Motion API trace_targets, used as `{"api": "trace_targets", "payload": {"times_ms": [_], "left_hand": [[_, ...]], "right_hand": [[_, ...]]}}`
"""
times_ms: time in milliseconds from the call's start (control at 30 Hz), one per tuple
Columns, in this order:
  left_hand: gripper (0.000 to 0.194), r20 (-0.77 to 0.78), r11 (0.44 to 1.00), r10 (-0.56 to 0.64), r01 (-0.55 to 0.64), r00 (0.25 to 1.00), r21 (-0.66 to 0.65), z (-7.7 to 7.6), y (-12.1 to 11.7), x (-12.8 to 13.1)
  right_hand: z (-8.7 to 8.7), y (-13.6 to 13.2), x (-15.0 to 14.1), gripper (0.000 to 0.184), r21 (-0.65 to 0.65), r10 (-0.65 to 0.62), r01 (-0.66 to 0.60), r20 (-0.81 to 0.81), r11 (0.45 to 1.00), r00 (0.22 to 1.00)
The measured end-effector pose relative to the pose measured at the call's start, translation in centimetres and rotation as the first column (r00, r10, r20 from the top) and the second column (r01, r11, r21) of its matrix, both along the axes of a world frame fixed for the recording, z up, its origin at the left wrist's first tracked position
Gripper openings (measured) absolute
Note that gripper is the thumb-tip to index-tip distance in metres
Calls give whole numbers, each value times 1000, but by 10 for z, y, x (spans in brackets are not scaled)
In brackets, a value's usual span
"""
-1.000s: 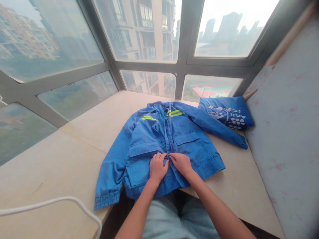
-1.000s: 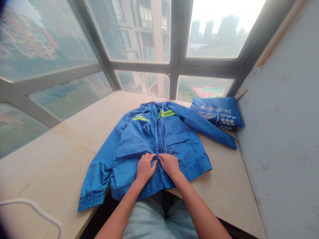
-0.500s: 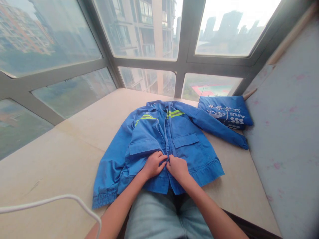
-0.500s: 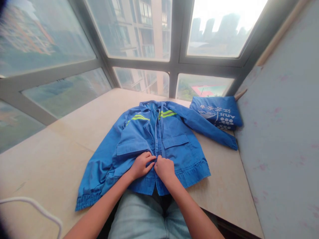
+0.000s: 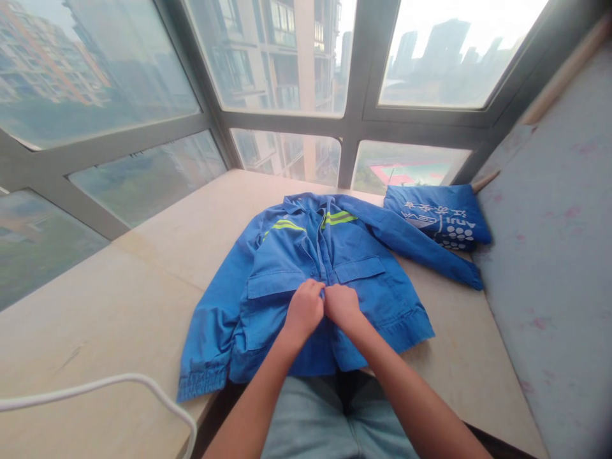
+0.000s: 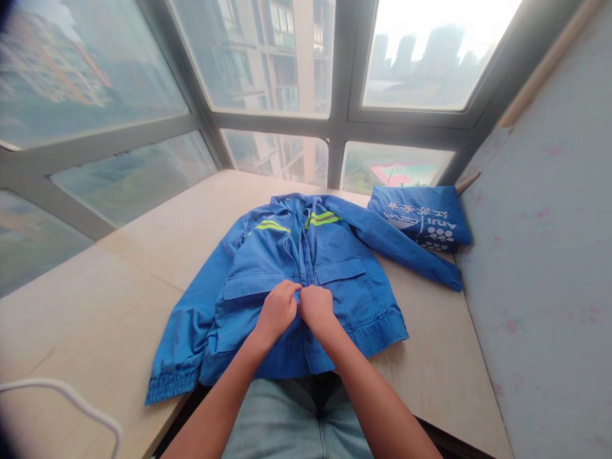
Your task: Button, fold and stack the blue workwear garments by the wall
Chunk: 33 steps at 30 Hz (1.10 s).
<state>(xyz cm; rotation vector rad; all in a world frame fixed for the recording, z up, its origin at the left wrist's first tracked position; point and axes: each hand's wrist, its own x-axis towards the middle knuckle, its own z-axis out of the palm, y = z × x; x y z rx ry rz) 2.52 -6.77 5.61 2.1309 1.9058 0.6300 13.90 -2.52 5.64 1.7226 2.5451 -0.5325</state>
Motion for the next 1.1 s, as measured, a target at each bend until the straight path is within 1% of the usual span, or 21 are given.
{"api": "trace_targets", "payload": {"times_ms": [67, 133, 200, 267, 333, 433, 533, 600, 667, 733, 867, 967, 1100], "left_hand": [[39, 69, 996, 89, -89, 994, -9, 1, 26, -4], [35, 62, 982, 185, -182, 981, -52, -4, 49, -10], [29, 35, 970, 234, -231, 972, -82, -14, 61, -16], [23, 8, 959, 266, -263, 964, -109, -24, 64, -20], [16, -13, 951, 281, -280, 960, -133, -32, 61, -24], [8, -24, 944, 289, -289, 957, -163, -37, 57, -29], [14, -17, 935, 304, -302, 953, -186, -37, 60, -31], [14, 1, 933, 306, -299, 952, -202, -36, 64, -31], [8, 33, 933, 303, -289, 952, -213, -34, 67, -30], [1, 80, 934, 311, -288, 947, -212, -33, 67, -31], [6, 228, 937, 336, -302, 914, -174, -27, 63, -33], [7, 393, 939, 344, -315, 853, -138, -24, 60, -30], [19, 614, 929, 354, -340, 706, -145, -28, 59, -13]], "right_hand": [[2, 13, -6, 27, 79, 24, -18, -76, 997, 997], [-2, 26, -14, 26, 172, 49, -17, -181, 985, 982], [-13, 36, -21, 21, 236, 16, 50, -270, 971, 963], [-29, 42, -24, 21, 265, -58, 150, -325, 953, 944], [-48, 46, -25, 28, 291, -94, 219, -388, 931, 917], [-71, 48, -22, 37, 309, -82, 264, -497, 914, 864], [-83, 50, -16, 32, 270, -62, 290, -626, 918, 777], [-84, 51, -13, 29, 220, -56, 290, -700, 931, 712], [-83, 52, -10, 26, 179, -61, 284, -741, 942, 669], [-80, 53, -9, 23, 153, -76, 290, -758, 945, 648], [-77, 55, -7, 22, 104, -115, 319, -793, 942, 598], [-75, 56, -5, 25, 67, -127, 320, -825, 945, 550], [-75, 57, -4, 27, 33, -131, 301, -852, 953, 508]]}}
